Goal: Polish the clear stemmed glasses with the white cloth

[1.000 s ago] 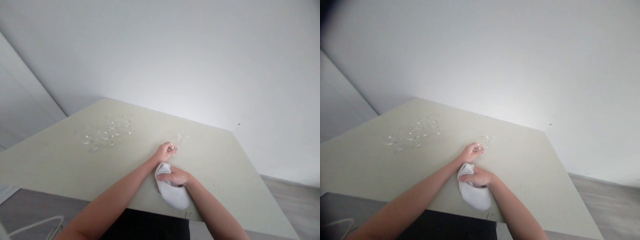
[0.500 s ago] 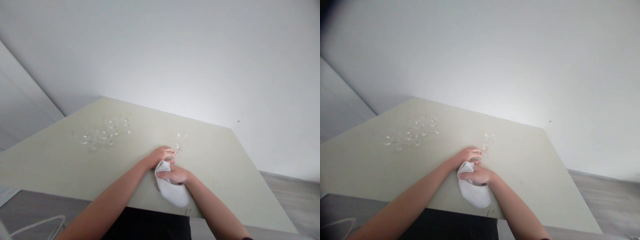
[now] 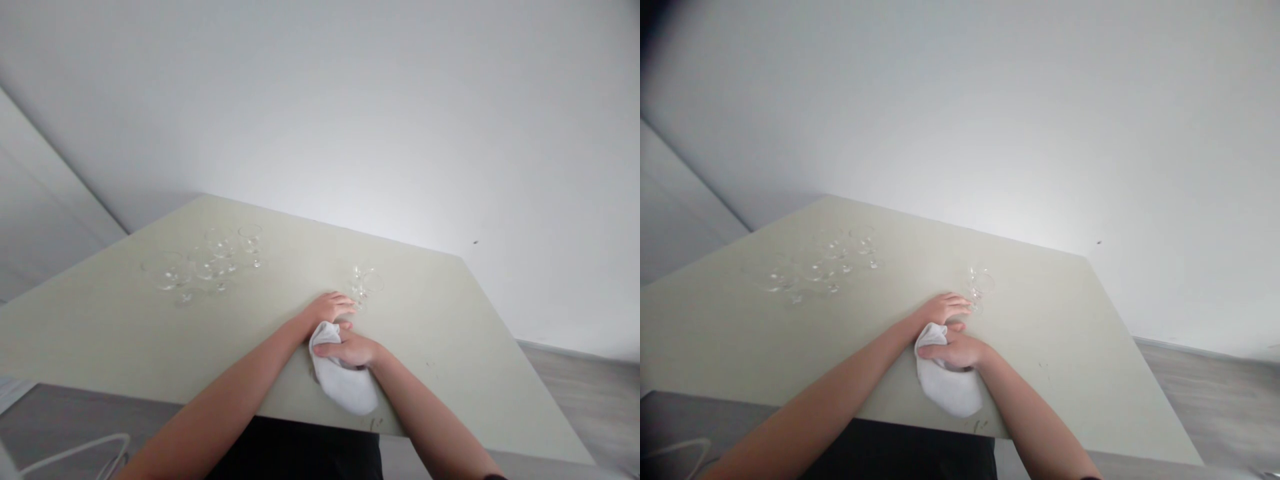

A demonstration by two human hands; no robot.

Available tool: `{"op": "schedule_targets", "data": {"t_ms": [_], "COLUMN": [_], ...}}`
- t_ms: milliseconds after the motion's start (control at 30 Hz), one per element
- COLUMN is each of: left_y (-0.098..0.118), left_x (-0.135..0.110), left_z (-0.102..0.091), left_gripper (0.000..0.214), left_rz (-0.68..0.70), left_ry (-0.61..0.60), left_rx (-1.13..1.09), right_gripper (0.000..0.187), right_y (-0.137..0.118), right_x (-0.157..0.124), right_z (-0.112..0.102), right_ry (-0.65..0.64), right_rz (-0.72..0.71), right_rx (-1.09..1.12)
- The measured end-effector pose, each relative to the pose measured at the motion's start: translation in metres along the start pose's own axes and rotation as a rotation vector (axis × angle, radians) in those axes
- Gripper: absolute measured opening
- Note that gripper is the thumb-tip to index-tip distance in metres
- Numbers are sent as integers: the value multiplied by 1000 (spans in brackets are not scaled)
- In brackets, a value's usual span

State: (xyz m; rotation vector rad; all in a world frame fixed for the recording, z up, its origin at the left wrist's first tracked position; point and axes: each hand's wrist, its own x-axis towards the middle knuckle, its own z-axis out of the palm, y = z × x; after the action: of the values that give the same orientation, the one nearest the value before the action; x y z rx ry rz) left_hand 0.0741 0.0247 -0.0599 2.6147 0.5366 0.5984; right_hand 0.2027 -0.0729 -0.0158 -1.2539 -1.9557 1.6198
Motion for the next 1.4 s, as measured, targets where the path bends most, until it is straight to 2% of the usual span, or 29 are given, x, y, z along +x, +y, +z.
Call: {"op": "schedule_targets", "data": {"t_ms": [267,333,367,433,567,600,667,700,800,933,1067,1167,1267,1400], "left_y": [7,11,13,12,-5,-10,-19,-23,-29,-40,-55,-65,-70,-71], "left_x": [-3,-4,-5,-7,-13,-16,-21,-24,-30,-32,-32,-32,-32,-35], "left_z": [-5,-12,-17,-29,-54,-58,-65,-67,-72,-77,-85,-89,-90,-89], "left_gripper": [24,19,17,15,18,22,28,32,46,72,86,79,55,25], "left_rz": [-90,-99,-124,-250,-667,-741,-873,-926,-999,-955,-908,-849,-823,-883], "left_ry": [64,123,192,433,1199,1345,1547,1604,1663,1641,1625,1632,1647,1588], "left_rx": [-76,-105,-136,-245,-595,-681,-817,-871,-961,-1002,-1067,-1093,-1052,-801], "right_gripper": [30,33,35,38,44,45,46,47,52,58,76,84,86,80], "right_y": [4,6,7,9,8,8,7,7,13,24,19,6,-3,-3], "right_x": [1,2,2,2,2,2,2,1,1,4,8,8,8,12], "right_z": [0,1,1,2,4,4,4,4,3,4,3,1,-1,-2], "right_ry": [-25,-16,-17,-41,-106,-109,-98,-90,-51,75,76,81,140,260], "right_rz": [-1,-21,-36,-55,-34,-24,-5,7,51,130,161,125,92,82], "right_rx": [34,69,98,160,241,258,291,303,354,545,811,939,1028,1093]}}
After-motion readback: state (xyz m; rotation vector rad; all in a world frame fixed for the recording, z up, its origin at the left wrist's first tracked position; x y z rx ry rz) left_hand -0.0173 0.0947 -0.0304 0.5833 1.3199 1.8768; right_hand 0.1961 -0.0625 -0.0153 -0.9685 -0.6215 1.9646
